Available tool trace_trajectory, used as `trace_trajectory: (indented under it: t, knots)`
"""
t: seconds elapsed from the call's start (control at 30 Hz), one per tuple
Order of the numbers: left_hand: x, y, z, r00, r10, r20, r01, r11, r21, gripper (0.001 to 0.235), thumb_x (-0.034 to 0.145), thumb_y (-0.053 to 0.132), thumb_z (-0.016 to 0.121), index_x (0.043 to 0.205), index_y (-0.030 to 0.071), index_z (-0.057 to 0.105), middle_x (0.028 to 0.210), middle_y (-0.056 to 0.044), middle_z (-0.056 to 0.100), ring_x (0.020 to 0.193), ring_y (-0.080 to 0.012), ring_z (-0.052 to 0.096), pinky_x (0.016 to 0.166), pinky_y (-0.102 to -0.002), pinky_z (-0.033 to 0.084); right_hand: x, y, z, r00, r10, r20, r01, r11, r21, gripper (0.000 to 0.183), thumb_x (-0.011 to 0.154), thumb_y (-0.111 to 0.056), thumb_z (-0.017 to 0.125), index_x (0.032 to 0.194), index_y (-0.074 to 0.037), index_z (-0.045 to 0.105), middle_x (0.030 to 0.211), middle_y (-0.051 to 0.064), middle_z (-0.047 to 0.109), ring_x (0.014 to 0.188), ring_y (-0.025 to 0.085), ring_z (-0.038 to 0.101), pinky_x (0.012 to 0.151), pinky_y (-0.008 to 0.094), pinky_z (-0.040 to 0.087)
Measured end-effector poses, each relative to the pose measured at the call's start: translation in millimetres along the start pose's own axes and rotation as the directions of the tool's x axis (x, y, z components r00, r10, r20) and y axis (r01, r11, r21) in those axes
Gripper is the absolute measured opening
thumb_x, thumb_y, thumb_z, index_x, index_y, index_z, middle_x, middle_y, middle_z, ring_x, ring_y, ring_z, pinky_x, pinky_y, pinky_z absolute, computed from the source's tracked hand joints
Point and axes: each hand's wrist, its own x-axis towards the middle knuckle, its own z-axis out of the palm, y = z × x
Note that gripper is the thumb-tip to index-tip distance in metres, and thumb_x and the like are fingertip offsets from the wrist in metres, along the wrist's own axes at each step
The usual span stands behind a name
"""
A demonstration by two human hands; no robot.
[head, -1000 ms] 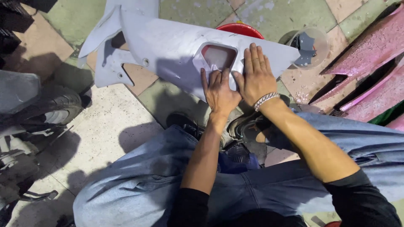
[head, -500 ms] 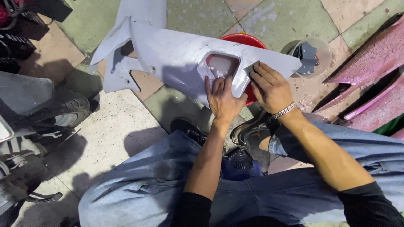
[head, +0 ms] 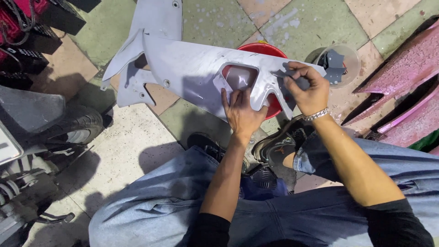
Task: The person sands a white plastic motorcycle part using a sanding block, focusing on the edges and inner surfaces. They hold the part steady with one hand while sanding with the other, occasionally dipping the block into a red bucket of water.
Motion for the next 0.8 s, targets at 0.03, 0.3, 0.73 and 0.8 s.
trace_trajectory:
  t: [0.03, 0.3, 0.73, 0.8]
  knots:
    - [0, 0, 1, 1.000, -0.001, 0.002, 0.001, 1.000, 0.000, 0.050, 0.048, 0.023, 0.070, 0.096, 0.008, 0.067, 0.076, -0.008, 0.068, 0.092, -0.0228, 0.070, 0.116, -0.055, 0.037, -1, -4, 3, 1.000, 0.002, 0.000, -0.002, 1.000, -0.001, 0.019, 0.093, -0.005, 0.081, 0.091, -0.005, 0.062, 0.121, 0.015, 0.074, 0.106, 0.028, 0.071, 0.094, 0.039, 0.052]
    - [-2, -2, 5, 1.000, -0.009, -0.011, 0.009, 1.000, 0.010, 0.051, 0.048, 0.024, 0.071, 0.096, 0.008, 0.069, 0.078, -0.009, 0.070, 0.093, -0.0224, 0.071, 0.117, -0.054, 0.036, 4, -24, 21, 0.913, -0.382, 0.142, 0.408, 0.864, -0.295, 0.021, 0.102, -0.023, 0.071, 0.111, -0.004, 0.073, 0.111, 0.017, 0.073, 0.107, 0.035, 0.070, 0.093, 0.042, 0.056]
    - [-2, -1, 4, 1.000, -0.008, 0.005, 0.008, 1.000, 0.002, 0.048, 0.049, 0.022, 0.072, 0.095, 0.008, 0.068, 0.075, -0.008, 0.068, 0.093, -0.0227, 0.071, 0.117, -0.055, 0.035, -8, -18, 35, 0.802, -0.536, 0.264, 0.598, 0.720, -0.353, 0.031, 0.105, -0.016, 0.054, 0.122, -0.001, 0.074, 0.120, 0.020, 0.072, 0.118, 0.035, 0.067, 0.100, 0.044, 0.054]
    - [-6, -5, 8, 1.000, -0.002, 0.004, 0.002, 1.000, 0.002, 0.048, 0.053, 0.023, 0.075, 0.099, 0.009, 0.069, 0.076, -0.007, 0.069, 0.094, -0.0218, 0.071, 0.118, -0.055, 0.033, -15, -30, 33, 0.712, -0.608, 0.350, 0.702, 0.619, -0.353, 0.025, 0.102, -0.013, 0.058, 0.116, -0.002, 0.076, 0.123, 0.017, 0.075, 0.119, 0.030, 0.069, 0.105, 0.041, 0.052]
